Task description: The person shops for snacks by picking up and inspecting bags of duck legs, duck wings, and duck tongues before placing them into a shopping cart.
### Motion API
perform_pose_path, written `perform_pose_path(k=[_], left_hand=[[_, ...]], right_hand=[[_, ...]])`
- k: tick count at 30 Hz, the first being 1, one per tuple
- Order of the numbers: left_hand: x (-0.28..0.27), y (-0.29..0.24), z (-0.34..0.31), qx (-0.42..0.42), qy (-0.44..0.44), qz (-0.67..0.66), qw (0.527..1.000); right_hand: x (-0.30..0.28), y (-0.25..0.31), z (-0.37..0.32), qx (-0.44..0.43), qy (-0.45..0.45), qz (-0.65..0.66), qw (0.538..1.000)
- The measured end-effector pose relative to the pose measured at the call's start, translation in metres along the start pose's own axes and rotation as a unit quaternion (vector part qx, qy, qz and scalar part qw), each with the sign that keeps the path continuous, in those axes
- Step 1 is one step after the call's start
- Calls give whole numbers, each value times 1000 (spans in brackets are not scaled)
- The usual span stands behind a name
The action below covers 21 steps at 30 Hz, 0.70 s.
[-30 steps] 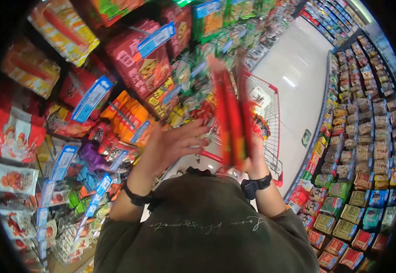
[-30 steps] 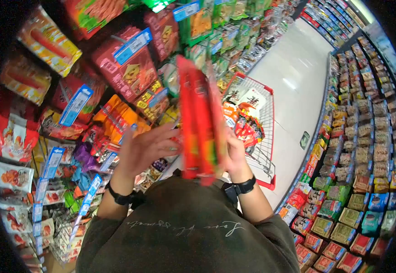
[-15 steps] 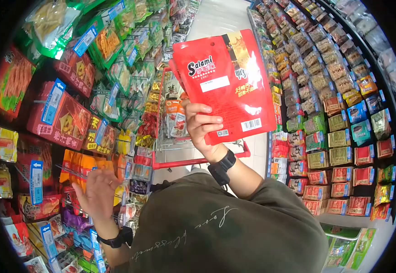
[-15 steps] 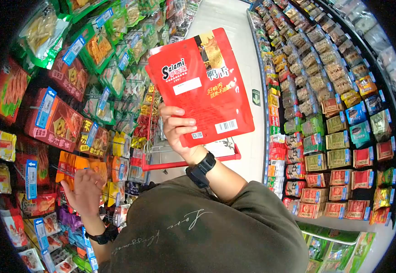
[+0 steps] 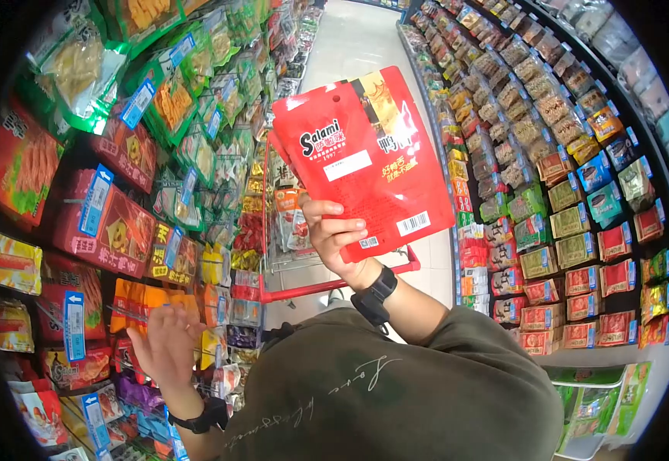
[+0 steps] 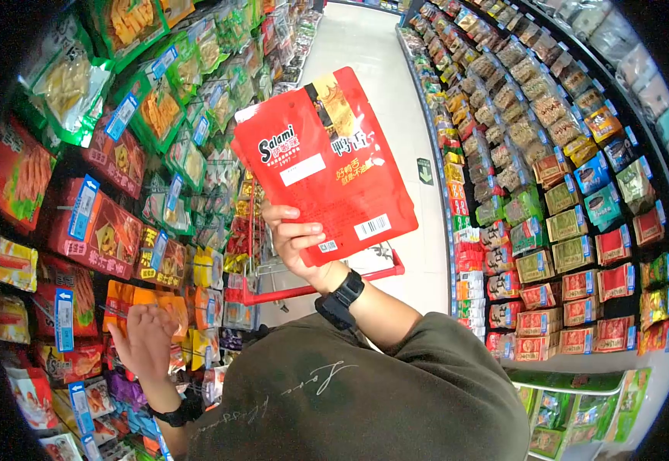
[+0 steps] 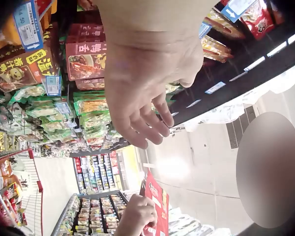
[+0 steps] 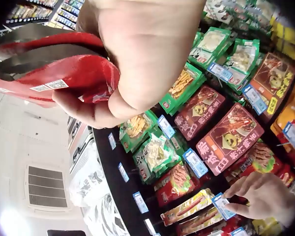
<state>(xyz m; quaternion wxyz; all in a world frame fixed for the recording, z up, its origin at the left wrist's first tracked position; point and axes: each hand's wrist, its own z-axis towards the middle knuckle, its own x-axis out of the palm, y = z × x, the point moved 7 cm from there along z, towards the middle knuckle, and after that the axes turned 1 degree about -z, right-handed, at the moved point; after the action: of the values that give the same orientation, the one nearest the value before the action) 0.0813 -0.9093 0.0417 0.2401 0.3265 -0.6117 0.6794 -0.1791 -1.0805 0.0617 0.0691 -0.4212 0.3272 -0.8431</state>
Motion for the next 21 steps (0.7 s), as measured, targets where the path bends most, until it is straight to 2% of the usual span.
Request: perform_pose_path(k=[9,12,14,16,18,19,20,21], left_hand=[[-1,-13,7,-33,36,-28,998],[5,-3,16,-50,45,-32,997],[12,4,17,-62,97,-3,993],[8,16,18,-73,89,-1,993],[20,28,19,-92,99,50,990],[20,35,19,-100,97,64,988],[24,42,20,-114,108,86,984],[31,48,23,-127,116,108,979]], right_hand=[[-15,-20,-11,-38,-4,2,999],[-20,-23,-20,-52,-14,-16,998],[-29,-25,-27,-64,-45,-59,995],[-35,-24,-37,-83,-63,-83,991],[-42,-9,-50,-135,-151,-290,935],[-52,6,-60,-57,-129,-364,921],[-41,2,-55,-87,-90,-426,896],[-49,28,-71,-170,-164,-495,836]])
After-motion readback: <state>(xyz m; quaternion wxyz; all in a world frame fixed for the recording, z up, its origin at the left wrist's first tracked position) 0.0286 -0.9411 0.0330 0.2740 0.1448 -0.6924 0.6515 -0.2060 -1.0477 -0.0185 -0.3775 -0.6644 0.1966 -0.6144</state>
